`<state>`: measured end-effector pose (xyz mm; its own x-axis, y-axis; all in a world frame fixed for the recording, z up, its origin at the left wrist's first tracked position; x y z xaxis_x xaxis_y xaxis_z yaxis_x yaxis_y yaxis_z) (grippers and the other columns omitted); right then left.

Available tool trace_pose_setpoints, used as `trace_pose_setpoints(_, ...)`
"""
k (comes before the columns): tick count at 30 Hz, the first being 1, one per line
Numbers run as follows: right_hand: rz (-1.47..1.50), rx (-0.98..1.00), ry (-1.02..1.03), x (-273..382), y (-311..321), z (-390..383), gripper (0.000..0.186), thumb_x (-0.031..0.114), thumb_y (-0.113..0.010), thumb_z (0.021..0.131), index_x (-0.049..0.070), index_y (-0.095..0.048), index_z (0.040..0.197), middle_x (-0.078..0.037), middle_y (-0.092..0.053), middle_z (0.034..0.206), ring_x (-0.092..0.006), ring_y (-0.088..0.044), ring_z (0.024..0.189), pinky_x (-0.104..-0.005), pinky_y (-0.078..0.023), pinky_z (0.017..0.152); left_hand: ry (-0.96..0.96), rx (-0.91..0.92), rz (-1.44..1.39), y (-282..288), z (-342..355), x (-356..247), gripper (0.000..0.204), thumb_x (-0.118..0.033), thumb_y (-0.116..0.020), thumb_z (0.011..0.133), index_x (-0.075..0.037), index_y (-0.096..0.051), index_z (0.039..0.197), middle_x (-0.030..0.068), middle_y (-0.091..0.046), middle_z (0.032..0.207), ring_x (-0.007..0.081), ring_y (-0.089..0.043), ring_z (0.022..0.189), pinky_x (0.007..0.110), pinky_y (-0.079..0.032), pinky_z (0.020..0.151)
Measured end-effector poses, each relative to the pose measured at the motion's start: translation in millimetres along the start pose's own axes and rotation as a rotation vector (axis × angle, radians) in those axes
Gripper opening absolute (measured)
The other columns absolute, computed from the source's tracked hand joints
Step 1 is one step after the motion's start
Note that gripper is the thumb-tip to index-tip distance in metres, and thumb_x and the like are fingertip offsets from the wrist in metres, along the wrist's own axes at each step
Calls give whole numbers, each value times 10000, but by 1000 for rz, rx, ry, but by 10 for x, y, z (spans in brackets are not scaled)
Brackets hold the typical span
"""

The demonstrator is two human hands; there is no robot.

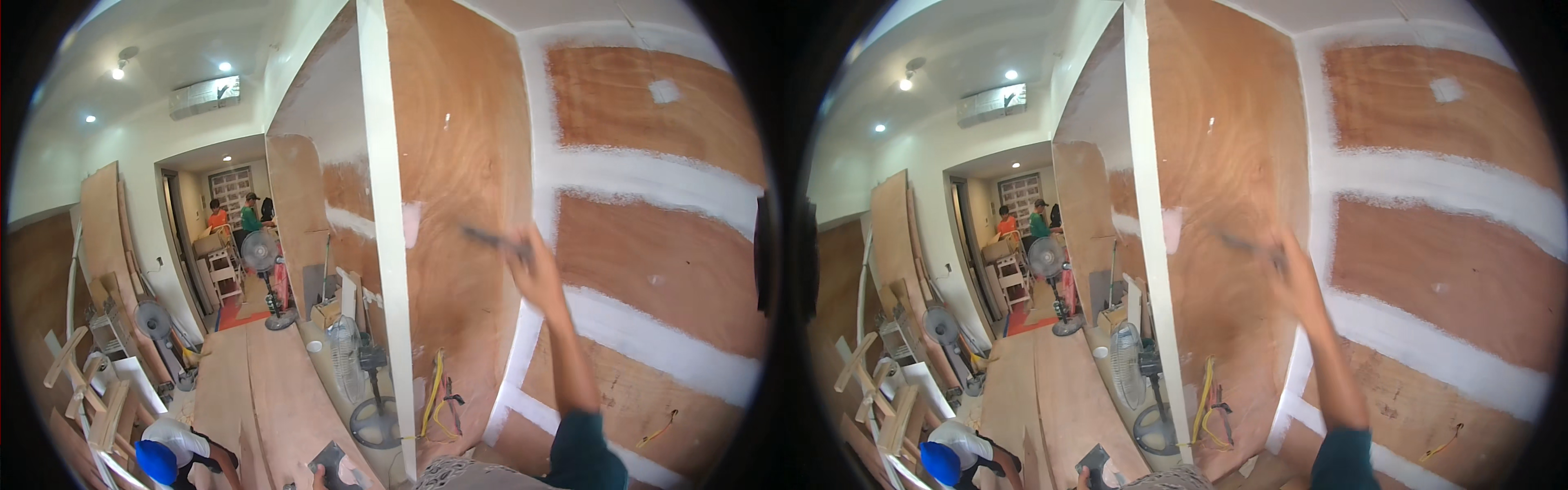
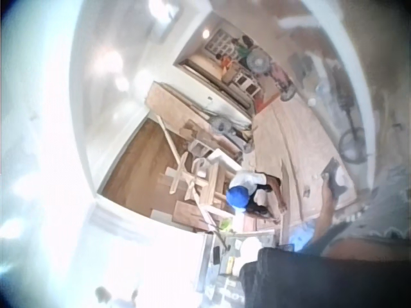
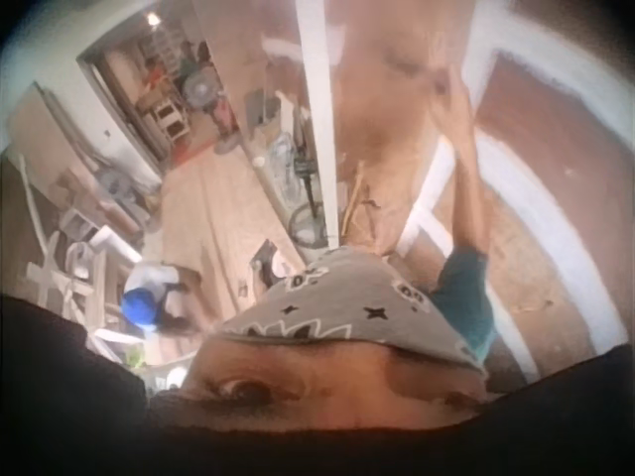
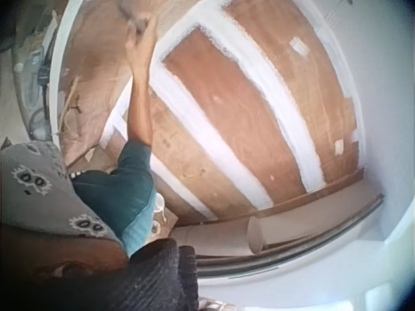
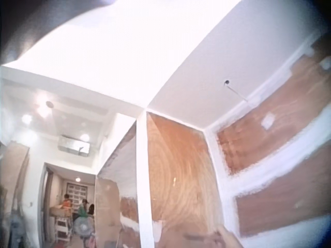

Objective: The person scoops joint compound from a bucket onto a hawk and uses a putty knife to apply it to the seams of a wall. They spread the compound over the joints and smooth the surface, working on different sections of the wall throughout the clip.

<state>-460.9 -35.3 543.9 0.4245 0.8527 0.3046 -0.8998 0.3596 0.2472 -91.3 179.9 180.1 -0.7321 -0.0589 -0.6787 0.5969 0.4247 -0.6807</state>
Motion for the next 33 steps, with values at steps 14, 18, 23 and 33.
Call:
trace_pose_setpoints(14, 768, -427, -1462, -421, 658, -4906, 508, -24, -632, 790, -3, -496, 1279, -130, -617, 1119, -287, -612, 1043, -444, -538, 885, 190, 249, 94, -917, 273, 603, 439, -334, -513, 973, -10, -539, 1268, 113, -647, 1171, 258, -625, 1071, 418, -483, 970)
trace_pose_setpoints(18, 974, -557, -1344, -436, 611, -4426, 510, 59, -651, 826, 64, -486, 1309, -89, -610, 1154, -266, -607, 1075, -452, -534, 895, 294, 318, 82, -1493, 95, 737, 432, -327, -511, 979, -22, -528, 1284, 102, -633, 1204, 254, -614, 1094, 427, -486, 968)
trace_pose_setpoints(23, 1052, -600, -1292, -596, 727, -4245, 500, 84, -669, 837, 77, -500, 1309, -71, -612, 1181, -241, -601, 1105, -425, -510, 952, 376, 356, 95, -1808, -94, 911, 448, -361, -543, 970, -45, -536, 1289, 88, -636, 1197, 229, -617, 1079, 400, -488, 960)
trace_pose_setpoints(33, 528, -241, -1547, -672, 1520, -4890, 424, 31, -686, 827, 22, -574, 1236, -74, -622, 1165, -214, -602, 1068, -346, -458, 956, 308, -1, 48, -1360, -776, 1518, 428, -307, -539, 977, 9, -540, 1265, 136, -661, 1145, 230, -664, 1014, 368, -545, 892)
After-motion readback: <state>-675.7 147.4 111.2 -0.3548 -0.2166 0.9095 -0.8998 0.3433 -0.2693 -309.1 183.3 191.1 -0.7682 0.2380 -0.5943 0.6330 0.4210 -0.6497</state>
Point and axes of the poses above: each hand's wrist, its own z-axis towards the middle knuckle, its own y-axis out of the back of the hand, x = y × z, the point moved 2 cm from there along z, towards the middle knuckle
